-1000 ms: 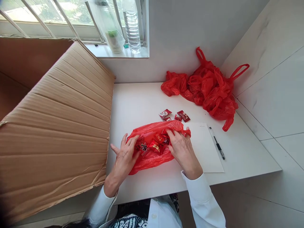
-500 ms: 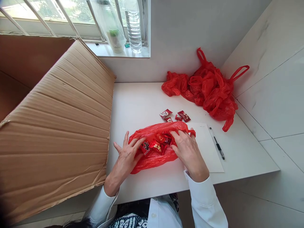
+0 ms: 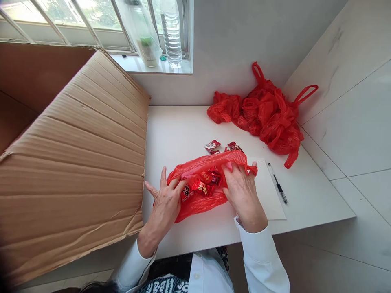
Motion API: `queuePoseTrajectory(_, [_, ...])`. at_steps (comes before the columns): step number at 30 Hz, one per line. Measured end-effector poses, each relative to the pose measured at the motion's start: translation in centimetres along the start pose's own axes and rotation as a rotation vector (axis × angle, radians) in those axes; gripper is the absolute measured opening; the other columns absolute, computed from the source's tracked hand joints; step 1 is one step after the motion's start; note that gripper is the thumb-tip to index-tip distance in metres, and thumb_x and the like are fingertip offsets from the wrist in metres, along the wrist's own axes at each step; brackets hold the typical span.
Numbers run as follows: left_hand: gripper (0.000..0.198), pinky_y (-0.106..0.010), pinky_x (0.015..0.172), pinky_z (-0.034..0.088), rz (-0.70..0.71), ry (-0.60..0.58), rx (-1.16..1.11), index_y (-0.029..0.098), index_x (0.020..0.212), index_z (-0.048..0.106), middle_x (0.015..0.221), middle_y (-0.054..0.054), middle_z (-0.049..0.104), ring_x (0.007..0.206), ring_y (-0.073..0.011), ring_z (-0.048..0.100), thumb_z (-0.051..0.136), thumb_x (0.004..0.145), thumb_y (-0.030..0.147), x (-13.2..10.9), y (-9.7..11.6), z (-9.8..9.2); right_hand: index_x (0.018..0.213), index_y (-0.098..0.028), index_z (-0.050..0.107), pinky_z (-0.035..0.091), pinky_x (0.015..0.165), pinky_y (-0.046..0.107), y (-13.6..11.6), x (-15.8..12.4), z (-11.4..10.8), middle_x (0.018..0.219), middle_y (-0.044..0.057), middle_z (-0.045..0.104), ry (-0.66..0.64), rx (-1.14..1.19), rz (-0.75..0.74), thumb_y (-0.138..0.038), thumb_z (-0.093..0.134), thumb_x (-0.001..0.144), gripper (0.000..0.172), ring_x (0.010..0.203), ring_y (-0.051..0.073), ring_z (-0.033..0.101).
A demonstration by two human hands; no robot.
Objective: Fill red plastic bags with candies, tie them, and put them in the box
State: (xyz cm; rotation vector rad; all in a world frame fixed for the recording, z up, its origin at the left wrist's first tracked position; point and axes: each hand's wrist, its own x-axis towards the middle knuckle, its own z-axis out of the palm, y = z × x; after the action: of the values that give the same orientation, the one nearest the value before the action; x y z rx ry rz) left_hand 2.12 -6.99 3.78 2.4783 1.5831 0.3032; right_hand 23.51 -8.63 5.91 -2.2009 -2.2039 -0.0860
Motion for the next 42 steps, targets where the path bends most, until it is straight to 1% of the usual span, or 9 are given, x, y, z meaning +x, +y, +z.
queuePoseTrajectory(4, [0.044,-0.086,0.097,0.009,0.159,0.069,0.055,0.033,0.123,0.057,0.142,-0.002,0.051,0.143,-0.0462,0.014,0.041,0.091,0.007,0.6,2.0,0.6,0.119,-0.027,0.06,0.02,0.106,0.066,0.0,0.4,0.4,0.128,0.011,0.055,0.018,-0.017,-0.01,-0.012,0.051,0.083,0.04,0.113,0.029,0.053])
queuePoseTrajectory(9, [0.026,-0.08,0.104,0.008,0.326,0.107,0.128,0.025,0.115,0.064,0.142,-0.009,0.049,0.144,-0.0444,0.012,0.05,0.093,0.026,1.1,3.1,2.6,0.108,-0.028,0.065,0.013,0.103,0.074,0.4,0.9,1.5,0.119,0.009,0.059,0.045,-0.042,0.015,-0.021,0.06,0.083,0.026,0.109,0.03,0.053])
queuePoseTrajectory(15, [0.026,-0.084,0.098,0.003,0.214,0.058,0.02,0.023,0.078,0.071,0.127,-0.006,0.06,0.142,-0.0445,0.019,0.051,0.093,0.028,0.7,1.1,1.7,0.104,-0.024,0.064,0.018,0.101,0.074,0.6,0.3,1.3,0.119,0.011,0.057,0.051,-0.062,0.012,-0.02,0.064,0.077,0.027,0.108,0.031,0.052])
queuePoseTrajectory(18, [0.022,-0.085,0.097,0.009,0.114,-0.001,-0.042,0.027,0.102,0.067,0.13,-0.007,0.059,0.143,-0.0429,0.02,0.051,0.092,0.017,0.2,-0.1,0.3,0.106,-0.024,0.064,0.018,0.101,0.075,0.1,0.3,1.0,0.121,0.012,0.057,0.074,-0.061,0.0,-0.019,0.063,0.077,0.029,0.108,0.032,0.052])
queuePoseTrajectory(22, [0.055,-0.072,0.101,0.032,-0.057,0.035,-0.171,0.022,0.141,0.035,0.141,-0.014,0.048,0.144,-0.038,0.021,0.052,0.089,0.016,-0.7,-1.6,-0.2,0.104,-0.023,0.065,0.012,0.104,0.075,-1.3,0.9,1.4,0.119,0.011,0.059,0.08,0.003,-0.03,-0.013,0.058,0.079,0.028,0.106,0.031,0.055])
queuePoseTrajectory(26, [0.06,-0.05,0.111,0.037,-0.116,0.085,-0.237,0.012,0.142,0.032,0.143,-0.016,0.045,0.139,-0.0292,0.035,0.045,0.084,0.004,-1.3,-2.8,0.1,0.102,-0.018,0.065,0.01,0.107,0.071,-2.4,1.3,2.2,0.112,0.012,0.063,0.011,0.04,-0.036,-0.004,0.054,0.075,0.033,0.102,0.029,0.06])
queuePoseTrajectory(30, [0.059,-0.043,0.111,0.039,-0.149,0.11,-0.217,0.013,0.132,0.044,0.139,-0.014,0.048,0.132,-0.0258,0.044,0.037,0.076,-0.006,-1.3,-2.9,-0.5,0.102,-0.02,0.064,0.009,0.109,0.068,-2.5,0.7,2.3,0.111,0.008,0.064,-0.027,0.145,-0.125,-0.005,0.052,0.075,0.033,0.098,0.025,0.062])
queuePoseTrajectory(35, [0.037,-0.049,0.107,0.041,-0.139,0.053,-0.089,0.015,0.11,0.059,0.126,-0.012,0.054,0.126,-0.0304,0.047,0.039,0.084,-0.001,-1.3,-2.4,-1.3,0.101,-0.02,0.06,0.007,0.11,0.067,-2.4,-0.2,2.0,0.105,0.006,0.066,0.02,0.233,-0.112,-0.013,0.051,0.081,0.023,0.094,0.024,0.064])
queuePoseTrajectory(42, [0.029,-0.074,0.094,0.038,-0.129,-0.047,-0.049,0.029,0.119,0.061,0.131,-0.008,0.053,0.141,-0.0498,0.011,0.049,0.093,0.026,-1.4,-2.4,-0.8,0.109,-0.022,0.058,0.006,0.107,0.07,-2.0,-0.8,2.6,0.107,0.007,0.066,0.027,0.211,-0.086,-0.021,0.052,0.085,0.025,0.09,0.024,0.065])
